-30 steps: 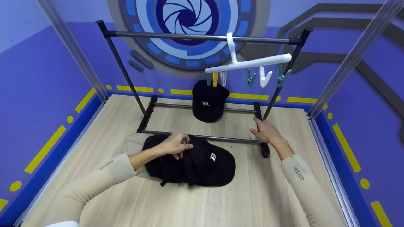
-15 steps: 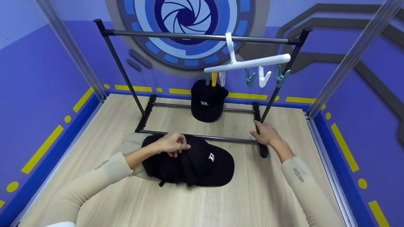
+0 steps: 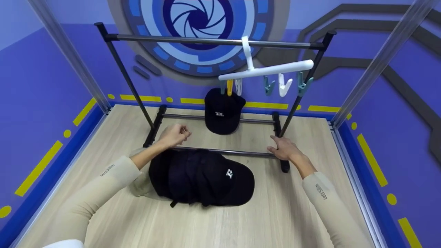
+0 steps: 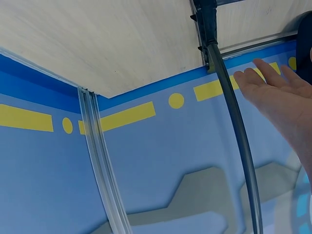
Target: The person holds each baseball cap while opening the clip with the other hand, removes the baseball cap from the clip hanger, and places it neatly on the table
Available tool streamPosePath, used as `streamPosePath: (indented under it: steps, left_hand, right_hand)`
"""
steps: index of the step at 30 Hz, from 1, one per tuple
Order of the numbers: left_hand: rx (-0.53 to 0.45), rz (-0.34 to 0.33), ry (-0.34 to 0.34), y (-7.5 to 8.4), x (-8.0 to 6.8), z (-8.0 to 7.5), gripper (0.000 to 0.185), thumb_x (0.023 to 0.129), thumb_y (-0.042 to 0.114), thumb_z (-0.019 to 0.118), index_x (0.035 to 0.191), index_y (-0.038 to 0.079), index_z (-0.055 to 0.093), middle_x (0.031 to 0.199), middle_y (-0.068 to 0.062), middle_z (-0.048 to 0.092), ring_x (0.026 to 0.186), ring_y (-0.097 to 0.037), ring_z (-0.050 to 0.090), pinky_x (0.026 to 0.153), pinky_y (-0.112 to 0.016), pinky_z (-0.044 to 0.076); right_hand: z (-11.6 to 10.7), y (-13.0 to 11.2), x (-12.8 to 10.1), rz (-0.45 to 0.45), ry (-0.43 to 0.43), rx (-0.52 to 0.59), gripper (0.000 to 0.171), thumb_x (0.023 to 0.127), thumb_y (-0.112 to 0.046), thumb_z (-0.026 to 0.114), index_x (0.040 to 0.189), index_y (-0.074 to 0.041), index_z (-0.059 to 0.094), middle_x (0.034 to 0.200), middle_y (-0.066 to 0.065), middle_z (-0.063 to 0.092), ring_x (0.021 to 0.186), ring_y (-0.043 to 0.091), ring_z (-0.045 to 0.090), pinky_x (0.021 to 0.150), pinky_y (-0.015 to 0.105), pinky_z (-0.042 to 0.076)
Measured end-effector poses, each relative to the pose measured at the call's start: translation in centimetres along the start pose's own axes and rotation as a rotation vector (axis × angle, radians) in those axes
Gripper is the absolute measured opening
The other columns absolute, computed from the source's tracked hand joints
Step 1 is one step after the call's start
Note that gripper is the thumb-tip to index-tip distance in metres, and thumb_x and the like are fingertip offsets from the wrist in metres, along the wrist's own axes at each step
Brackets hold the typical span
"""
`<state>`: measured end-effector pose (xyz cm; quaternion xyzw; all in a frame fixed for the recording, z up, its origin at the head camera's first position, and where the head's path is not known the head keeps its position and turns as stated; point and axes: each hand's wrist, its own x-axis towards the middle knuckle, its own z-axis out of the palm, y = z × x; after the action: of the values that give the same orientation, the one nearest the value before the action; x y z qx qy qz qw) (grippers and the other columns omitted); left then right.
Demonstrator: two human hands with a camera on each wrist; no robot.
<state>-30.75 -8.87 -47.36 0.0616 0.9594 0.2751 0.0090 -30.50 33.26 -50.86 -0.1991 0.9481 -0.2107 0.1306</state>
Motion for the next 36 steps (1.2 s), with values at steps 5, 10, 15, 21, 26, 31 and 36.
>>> streamPosePath:
  steps: [5,10,15,21,26,31,36]
  left_hand:
    - [0.075,0.036,0.07,-0.6,3.4,-0.1,0.014,0.094,0.014,0.06,0.09,0.009,0.072,0.087,-0.008,0.075,0.078,-0.028,0.069,0.073,-0.047,0.057]
    - [0.094,0.057,-0.031,-0.9,7.2,-0.2,0.02,0.095,0.013,0.058,0.109,0.003,0.069,0.11,-0.014,0.074,0.102,-0.032,0.07,0.088,-0.048,0.056]
    - [0.088,0.041,-0.111,-0.7,10.7,-0.4,0.032,0.099,0.013,0.055,0.126,-0.002,0.06,0.128,-0.02,0.065,0.12,-0.035,0.063,0.098,-0.05,0.053]
    - [0.072,0.075,-0.119,1.3,13.4,-0.1,0.058,0.1,0.016,0.061,0.152,0.001,0.04,0.157,-0.023,0.041,0.148,-0.038,0.038,0.119,-0.048,0.038]
    - [-0.007,0.127,-0.077,2.9,14.3,0.7,0.07,0.099,0.016,0.063,0.159,0.004,0.028,0.164,-0.021,0.032,0.152,-0.041,0.03,0.123,-0.05,0.031]
    - [-0.116,0.115,-0.104,3.7,15.3,1.3,0.082,0.096,0.014,0.065,0.163,0.009,0.018,0.171,-0.014,0.018,0.157,-0.04,0.018,0.127,-0.051,0.021]
    - [-0.117,0.112,-0.143,4.6,15.8,2.1,0.079,0.096,0.015,0.064,0.164,0.016,0.022,0.169,-0.01,0.024,0.155,-0.035,0.02,0.125,-0.054,0.021]
  right_hand:
    - [0.2,0.3,0.3,-0.03,0.004,0.01,0.059,0.106,-0.02,0.053,0.148,0.018,0.035,0.146,0.046,0.04,0.136,0.062,0.038,0.11,0.07,0.034]
    - [0.5,0.7,0.1,-0.017,0.01,0.004,0.058,0.106,-0.02,0.053,0.147,0.017,0.037,0.146,0.044,0.042,0.136,0.061,0.039,0.109,0.069,0.035]
    - [0.9,0.4,-0.2,-0.031,0.042,-0.014,0.057,0.105,-0.021,0.055,0.146,0.016,0.04,0.144,0.043,0.045,0.135,0.061,0.042,0.109,0.069,0.035]
    - [1.0,-0.2,0.0,-0.053,0.076,-0.017,0.054,0.105,-0.019,0.056,0.145,0.015,0.043,0.144,0.041,0.047,0.135,0.06,0.042,0.11,0.069,0.034]
    - [1.2,-0.6,0.1,-0.056,0.077,-0.003,0.054,0.105,-0.019,0.055,0.146,0.014,0.042,0.146,0.041,0.046,0.137,0.059,0.041,0.111,0.069,0.034]
    - [1.1,-1.0,0.5,-0.072,0.077,0.004,0.055,0.106,-0.02,0.054,0.147,0.014,0.041,0.146,0.04,0.046,0.136,0.059,0.041,0.111,0.069,0.033]
    - [1.0,-1.0,0.4,-0.062,0.066,0.017,0.055,0.106,-0.019,0.054,0.149,0.013,0.04,0.147,0.04,0.045,0.137,0.059,0.041,0.112,0.069,0.033]
